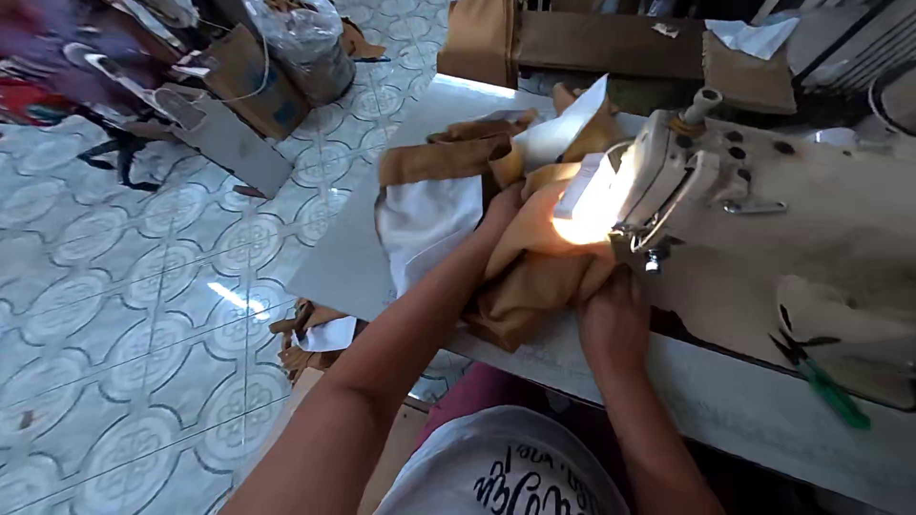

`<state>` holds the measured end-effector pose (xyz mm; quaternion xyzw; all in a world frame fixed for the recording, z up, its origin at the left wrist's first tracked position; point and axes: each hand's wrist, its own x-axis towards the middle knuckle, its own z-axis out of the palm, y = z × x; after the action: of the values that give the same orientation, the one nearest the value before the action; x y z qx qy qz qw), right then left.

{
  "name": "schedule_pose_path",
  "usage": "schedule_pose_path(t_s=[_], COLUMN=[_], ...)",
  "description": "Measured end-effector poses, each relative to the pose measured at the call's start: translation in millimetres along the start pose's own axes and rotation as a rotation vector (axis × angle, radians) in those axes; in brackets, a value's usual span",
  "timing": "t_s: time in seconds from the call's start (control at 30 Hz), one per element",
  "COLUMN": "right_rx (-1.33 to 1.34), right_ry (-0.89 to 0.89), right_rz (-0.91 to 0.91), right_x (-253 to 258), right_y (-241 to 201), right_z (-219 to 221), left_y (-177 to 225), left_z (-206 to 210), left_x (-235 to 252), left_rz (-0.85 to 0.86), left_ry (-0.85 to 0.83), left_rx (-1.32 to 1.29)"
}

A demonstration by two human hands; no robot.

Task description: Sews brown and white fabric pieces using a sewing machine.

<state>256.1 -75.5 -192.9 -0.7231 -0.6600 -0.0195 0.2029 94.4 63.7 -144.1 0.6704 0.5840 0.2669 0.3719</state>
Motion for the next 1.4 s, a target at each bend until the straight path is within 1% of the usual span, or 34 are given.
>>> schedule_pose_path(t_s=[0.07, 0.17, 0.23, 0.27, 0.3, 0.33, 0.37, 0.4, 0.43, 0.47, 0.5, 0.53, 0.57, 0.63, 0.67, 0.73, 0.8, 0.87, 0.97, 1.03, 1.1, 1.2, 1.3, 1.33, 1.4], right_rx=[0.052, 0.192, 0.252, 0.26, 0.269, 0.273, 0.27, 0.262, 0.256, 0.254, 0.253, 0.253, 0.261, 0.287, 0.299, 0.298, 0.322, 0.37, 0.469, 0.462, 0.412, 0.441, 0.734, 0.808, 0.794], right_ry=[-0.011, 0.001, -0.018, 0.019, 0.048, 0.069, 0.079, 0.071, 0.053, 0.034, 0.023, 0.007, -0.002, 0.004, 0.002, -0.042, -0.06, -0.004, 0.087, 0.061, 0.053, 0.061, -0.005, -0.004, 0.006], right_rz=[0.015, 0.083, 0.135, 0.127, 0.114, 0.093, 0.068, 0.055, 0.046, 0.044, 0.045, 0.05, 0.053, 0.061, 0.069, 0.103, 0.133, 0.134, 0.026, -0.068, -0.086, 0.01, 0.192, 0.207, 0.175], right_x=[-0.9, -5.1, -10.7, -14.4, -17.7, -20.8, -22.9, -23.5, -23.1, -22.2, -21.6, -21.7, -22.0, -21.8, -21.4, -19.2, -14.4, -11.2, -5.6, 0.8, 6.5, 5.5, -6.7, -12.3, -28.0], right_y=[2.5, 9.0, 13.1, 15.9, 17.5, 18.5, 18.5, 17.7, 17.1, 17.0, 17.2, 17.9, 18.5, 19.3, 18.7, 14.5, 8.9, 6.5, 8.4, 11.5, 11.6, 9.2, 10.5, 11.3, 8.2], right_z=[-2.2, -9.4, -16.3, -13.7, -10.0, -6.9, -5.8, -6.9, -8.5, -10.1, -11.1, -11.9, -13.1, -14.0, -14.7, -17.5, -16.8, -11.5, -5.7, -1.7, -0.7, -1.1, -11.5, -13.9, -14.4], left_y=[4.4, 1.6, 2.4, 3.3, 6.0, 5.8, 1.9, -3.2, -9.0, -13.8, -19.2, -24.9, -31.0, -27.8, -21.9, -19.0, -19.0, -17.2, -11.7, -9.0, -9.0, -9.0, -7.4, -6.8, -4.3], left_z=[3.1, -20.0, -48.7, -61.7, -70.8, -72.3, -65.9, -52.7, -34.7, -16.5, -3.5, 1.5, 0.6, -11.0, -20.0, -34.8, -42.3, -47.8, -55.6, -60.8, -65.6, -69.1, -71.6, -72.0, -70.4], left_x=[14.9, 17.7, 3.9, -9.8, -29.2, -50.5, -69.9, -86.1, -95.8, -99.6, -98.7, -95.1, -90.6, -85.3, -85.5, -87.0, -87.6, -89.0, -92.6, -92.7, -90.4, -90.3, -92.3, -92.4, -94.0], left_rz=[0.043, 0.051, 0.097, 0.155, 0.218, 0.337, 0.503, 0.668, 0.808, 0.883, 0.867, 0.768, 0.626, 0.359, 0.25, 0.15, 0.107, 0.068, 0.019, 0.0, -0.002, 0.003, 0.015, 0.021, -0.003], left_ry=[-0.028, -0.004, 0.072, 0.153, 0.238, 0.32, 0.344, 0.275, 0.155, 0.057, -0.024, -0.081, -0.092, -0.034, -0.052, -0.128, -0.153, -0.14, -0.156, -0.178, -0.193, -0.199, -0.187, -0.178, -0.162], left_rx=[-0.012, -0.039, 0.129, 0.224, 0.299, 0.34, 0.335, 0.32, 0.331, 0.438, 0.546, 0.624, 0.662, 0.668, 0.645, 0.571, 0.531, 0.521, 0.533, 0.537, 0.54, 0.543, 0.547, 0.55, 0.571])
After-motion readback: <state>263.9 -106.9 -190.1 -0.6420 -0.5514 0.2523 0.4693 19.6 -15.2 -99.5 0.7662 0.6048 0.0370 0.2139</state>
